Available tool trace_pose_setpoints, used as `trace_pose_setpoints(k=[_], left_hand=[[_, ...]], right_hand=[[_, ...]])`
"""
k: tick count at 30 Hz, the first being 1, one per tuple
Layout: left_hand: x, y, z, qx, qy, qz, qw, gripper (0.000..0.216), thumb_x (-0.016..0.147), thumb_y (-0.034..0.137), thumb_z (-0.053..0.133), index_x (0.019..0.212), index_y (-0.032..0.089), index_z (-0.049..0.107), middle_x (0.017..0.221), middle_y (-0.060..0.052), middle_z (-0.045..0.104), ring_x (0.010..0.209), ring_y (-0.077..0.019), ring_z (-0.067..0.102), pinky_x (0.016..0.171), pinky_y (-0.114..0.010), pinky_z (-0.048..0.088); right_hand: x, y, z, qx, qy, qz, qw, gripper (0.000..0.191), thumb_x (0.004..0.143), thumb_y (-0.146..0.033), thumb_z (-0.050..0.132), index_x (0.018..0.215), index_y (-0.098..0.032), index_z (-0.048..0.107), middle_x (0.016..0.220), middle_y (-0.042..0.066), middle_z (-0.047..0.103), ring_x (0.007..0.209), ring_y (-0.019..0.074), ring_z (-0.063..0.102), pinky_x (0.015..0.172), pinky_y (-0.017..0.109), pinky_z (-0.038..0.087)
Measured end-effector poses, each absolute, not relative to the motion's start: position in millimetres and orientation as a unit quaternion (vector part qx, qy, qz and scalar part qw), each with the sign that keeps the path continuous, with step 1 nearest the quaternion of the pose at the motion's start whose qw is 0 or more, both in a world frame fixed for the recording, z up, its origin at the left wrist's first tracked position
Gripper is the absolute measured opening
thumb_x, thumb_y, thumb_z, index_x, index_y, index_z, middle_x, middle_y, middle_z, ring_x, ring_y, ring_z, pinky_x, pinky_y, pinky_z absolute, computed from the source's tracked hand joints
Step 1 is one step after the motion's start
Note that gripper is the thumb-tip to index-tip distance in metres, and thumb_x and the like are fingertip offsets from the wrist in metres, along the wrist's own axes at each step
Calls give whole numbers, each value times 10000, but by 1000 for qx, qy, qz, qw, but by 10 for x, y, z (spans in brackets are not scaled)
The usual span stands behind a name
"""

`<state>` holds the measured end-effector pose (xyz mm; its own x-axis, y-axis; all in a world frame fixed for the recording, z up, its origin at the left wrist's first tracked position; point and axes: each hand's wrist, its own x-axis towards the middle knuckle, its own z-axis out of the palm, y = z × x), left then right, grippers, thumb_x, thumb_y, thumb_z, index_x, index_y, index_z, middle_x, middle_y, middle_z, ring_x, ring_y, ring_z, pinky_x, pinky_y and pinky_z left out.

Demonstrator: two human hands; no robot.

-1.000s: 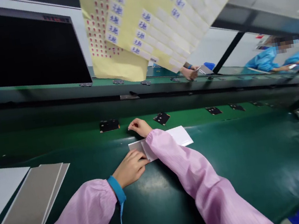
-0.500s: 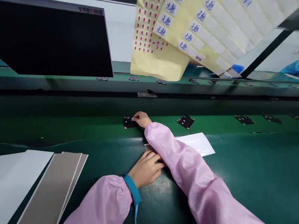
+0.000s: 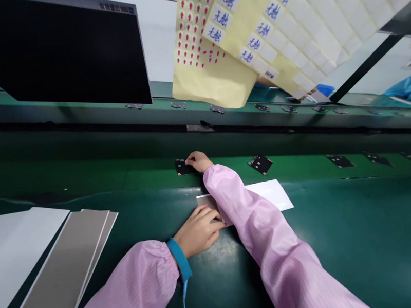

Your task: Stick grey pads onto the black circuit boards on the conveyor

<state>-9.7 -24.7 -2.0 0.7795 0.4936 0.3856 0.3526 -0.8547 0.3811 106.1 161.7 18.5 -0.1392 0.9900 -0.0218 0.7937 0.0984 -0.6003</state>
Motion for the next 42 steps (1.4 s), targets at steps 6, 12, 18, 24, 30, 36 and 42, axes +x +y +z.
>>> trace_pose_setpoints(k=[6,12,18,24,30,36,42], left_hand=[[-112,-256,-27,931,230,241,147,242,827,111,513,1006,217,637,1001,-19,575,990,-166,506,1053,-383,285],[-108,-253,14,931,227,244,145,259,837,104,485,1015,218,634,989,-26,578,975,-162,518,1047,-388,306],[-127,-240,8,931,224,241,157,289,860,103,432,1036,223,627,993,-34,582,973,-170,526,1048,-426,316],[-142,-188,-19,942,212,220,138,308,886,158,413,1108,249,606,1067,-41,586,1028,-201,533,1016,-433,358],[-142,-168,7,948,214,206,112,276,910,264,418,1109,264,609,1077,-39,595,1038,-217,548,952,-386,423],[-135,-173,30,949,199,229,84,267,912,302,424,1094,250,613,1073,-41,605,1022,-219,568,963,-393,420],[-150,-137,12,949,192,244,63,245,892,315,450,1049,234,620,1049,-52,620,1005,-242,576,907,-399,460]], right_hand=[[1170,1612,143,-631,-707,242,208,73,768,-179,609,743,-149,670,800,26,600,737,118,550,719,223,421],[1249,1509,58,-625,-712,180,265,49,757,-158,598,772,-159,645,861,25,555,736,120,522,757,245,427],[1386,1290,174,-591,-773,104,207,286,811,-61,437,957,-172,656,990,61,568,836,142,552,811,255,432],[1406,1067,239,-546,-836,-12,58,253,824,-101,443,999,-81,624,1098,149,552,1010,235,508,830,353,442],[1500,976,250,-589,-806,-41,48,306,878,-135,379,1120,-121,566,1224,136,496,1093,244,459,840,402,445],[1680,498,413,-607,-782,12,140,446,881,-144,363,1324,-136,412,1258,117,497,1118,211,470,942,357,414],[1780,-618,156,-508,-837,-12,201,428,930,-259,328,1323,-111,413,1382,127,423,1298,204,340,1079,342,301]])
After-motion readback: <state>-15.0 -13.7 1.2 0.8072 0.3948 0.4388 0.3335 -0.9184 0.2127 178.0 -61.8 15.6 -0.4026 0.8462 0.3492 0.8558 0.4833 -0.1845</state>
